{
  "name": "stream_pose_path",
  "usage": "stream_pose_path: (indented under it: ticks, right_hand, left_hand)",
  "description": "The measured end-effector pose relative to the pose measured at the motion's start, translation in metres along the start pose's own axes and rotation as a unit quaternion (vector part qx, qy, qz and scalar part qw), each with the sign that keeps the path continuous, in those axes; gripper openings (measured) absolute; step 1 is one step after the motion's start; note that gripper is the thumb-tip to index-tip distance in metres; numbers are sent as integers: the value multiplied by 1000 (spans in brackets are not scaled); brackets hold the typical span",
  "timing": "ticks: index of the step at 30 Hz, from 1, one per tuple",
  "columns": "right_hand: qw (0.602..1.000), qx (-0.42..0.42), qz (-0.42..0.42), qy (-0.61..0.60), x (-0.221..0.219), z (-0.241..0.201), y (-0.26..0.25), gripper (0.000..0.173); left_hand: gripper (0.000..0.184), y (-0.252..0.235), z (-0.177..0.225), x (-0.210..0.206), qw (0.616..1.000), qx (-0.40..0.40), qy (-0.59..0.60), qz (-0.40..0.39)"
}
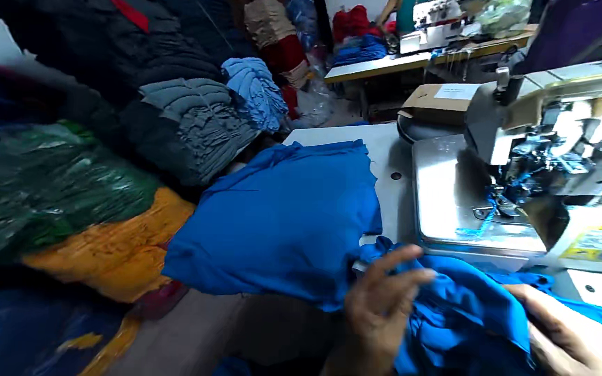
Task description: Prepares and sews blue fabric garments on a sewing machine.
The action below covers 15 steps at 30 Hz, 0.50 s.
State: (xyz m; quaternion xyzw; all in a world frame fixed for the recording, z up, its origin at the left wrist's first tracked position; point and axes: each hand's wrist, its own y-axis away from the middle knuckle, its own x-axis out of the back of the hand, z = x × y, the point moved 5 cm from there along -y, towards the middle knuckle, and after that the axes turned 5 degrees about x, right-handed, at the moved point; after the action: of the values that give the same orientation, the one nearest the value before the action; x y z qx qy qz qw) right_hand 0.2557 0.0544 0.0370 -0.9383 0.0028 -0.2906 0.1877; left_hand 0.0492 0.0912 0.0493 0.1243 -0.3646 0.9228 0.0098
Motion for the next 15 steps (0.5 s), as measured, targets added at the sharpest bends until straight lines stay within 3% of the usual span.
stream_pose_path:
  ticks: [2,4,6,8,11,13,15]
  right_hand:
    - [997,-23,20,-69,6,6,1,20]
    - [981,-49,39,-183,7,14,2,15]
    - [956,-78,39,-280,5,18,3,17]
    - [935,-101,48,-337,3,17,3,19]
    - [912,-139,76,-378,2,8,2,25]
    - [900,-160,94,-394,1,2,3,37]
    - [915,-127,116,-365,-1,-1,8,51]
  left_hand:
    - [20,-3,-16,28,995,9,-98,1]
    - [30,-2,-26,41,980,27,-189,-48]
    - [40,1,-33,40,957,39,-270,-101]
    - [38,3,-38,34,937,14,-331,-108]
    - [22,-1,-42,32,939,-7,-330,-98]
    - [17,-8,-38,37,953,23,-290,-85]
    - [17,-17,-31,48,967,84,-231,-70]
